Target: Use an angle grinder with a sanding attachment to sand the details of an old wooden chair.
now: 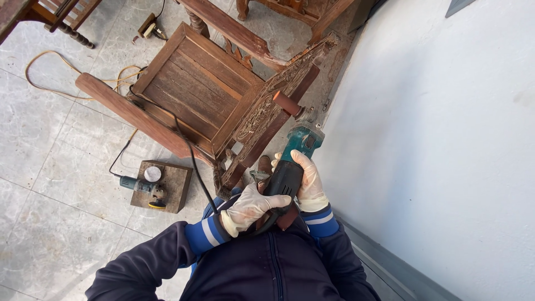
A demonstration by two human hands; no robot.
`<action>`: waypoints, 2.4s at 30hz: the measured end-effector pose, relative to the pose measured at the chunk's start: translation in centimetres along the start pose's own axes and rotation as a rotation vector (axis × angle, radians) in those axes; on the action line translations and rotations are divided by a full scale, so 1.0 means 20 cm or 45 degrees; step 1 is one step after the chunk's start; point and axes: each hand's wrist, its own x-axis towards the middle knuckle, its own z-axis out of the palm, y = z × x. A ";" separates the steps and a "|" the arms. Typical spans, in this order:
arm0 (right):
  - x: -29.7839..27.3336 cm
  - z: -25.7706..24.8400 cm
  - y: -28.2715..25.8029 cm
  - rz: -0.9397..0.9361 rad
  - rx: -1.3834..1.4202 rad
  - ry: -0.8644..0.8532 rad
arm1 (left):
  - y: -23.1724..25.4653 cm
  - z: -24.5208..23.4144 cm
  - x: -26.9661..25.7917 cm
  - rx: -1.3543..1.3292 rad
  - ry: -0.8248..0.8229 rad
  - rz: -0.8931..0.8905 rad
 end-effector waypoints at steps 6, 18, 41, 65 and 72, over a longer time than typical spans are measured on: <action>0.12 -0.03 -0.07 -0.057 0.018 0.017 | 0.08 0.02 0.17 0.131 0.129 0.118; 0.48 -0.13 -0.37 -0.186 0.048 0.007 | 0.24 0.04 0.63 0.210 -0.003 0.027; 0.39 -0.24 -0.17 -0.114 0.039 -0.034 | 0.07 0.03 0.45 0.328 0.221 0.067; 0.07 -0.01 -0.01 0.027 0.045 0.045 | 0.04 0.00 0.06 0.119 0.110 0.053; -0.03 -0.02 0.08 -0.014 0.029 0.029 | 0.01 0.01 -0.07 0.050 -0.028 0.055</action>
